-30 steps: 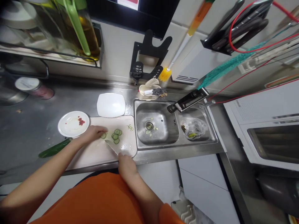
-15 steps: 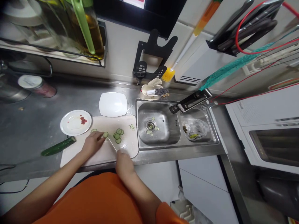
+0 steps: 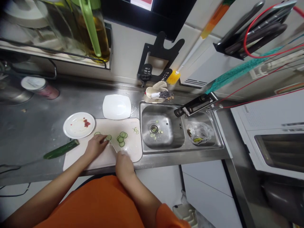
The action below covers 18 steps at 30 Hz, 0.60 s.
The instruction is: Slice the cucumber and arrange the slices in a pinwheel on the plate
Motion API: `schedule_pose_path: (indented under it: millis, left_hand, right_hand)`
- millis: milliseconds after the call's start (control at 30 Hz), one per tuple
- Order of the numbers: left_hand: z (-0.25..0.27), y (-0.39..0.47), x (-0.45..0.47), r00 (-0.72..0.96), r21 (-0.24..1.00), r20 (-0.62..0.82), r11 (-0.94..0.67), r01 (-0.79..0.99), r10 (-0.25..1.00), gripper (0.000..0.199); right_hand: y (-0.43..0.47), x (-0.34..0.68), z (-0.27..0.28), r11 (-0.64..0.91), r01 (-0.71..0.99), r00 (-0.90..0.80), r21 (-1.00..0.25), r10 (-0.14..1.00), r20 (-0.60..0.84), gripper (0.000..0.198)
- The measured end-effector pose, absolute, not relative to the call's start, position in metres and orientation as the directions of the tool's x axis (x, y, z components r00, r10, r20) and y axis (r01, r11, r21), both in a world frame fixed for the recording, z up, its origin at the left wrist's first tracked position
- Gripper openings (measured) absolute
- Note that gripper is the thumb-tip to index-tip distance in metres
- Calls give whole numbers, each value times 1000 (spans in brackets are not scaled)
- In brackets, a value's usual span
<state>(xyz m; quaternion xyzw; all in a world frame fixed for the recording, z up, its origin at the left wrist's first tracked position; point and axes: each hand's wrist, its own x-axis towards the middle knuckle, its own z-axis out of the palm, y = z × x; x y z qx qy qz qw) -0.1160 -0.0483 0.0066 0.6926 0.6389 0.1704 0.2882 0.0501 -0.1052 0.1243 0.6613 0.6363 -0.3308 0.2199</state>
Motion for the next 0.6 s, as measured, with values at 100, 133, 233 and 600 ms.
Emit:
schedule_pose_path:
  millis: [100,133,233,600]
  left_hand:
    - [7,-48,-116,131,621,-133,-21,784,982,29]
    - [7,-48,-116,131,621,-133,-21,784,982,29]
    - [6,-48,-116,131,616,-127,-25,787,983,29]
    - [8,-45,-116,127,617,-124,-24,787,984,26]
  right_hand:
    - [-105,49,125,-106,986,-19,-130,697,-717,34]
    - [-105,48,125,-112,985,-15,-130,697,-717,34]
    - [-105,48,124,-123,983,-10,-133,694,-720,35]
    - [-106,50,119,-113,978,-54,-177,681,-730,39]
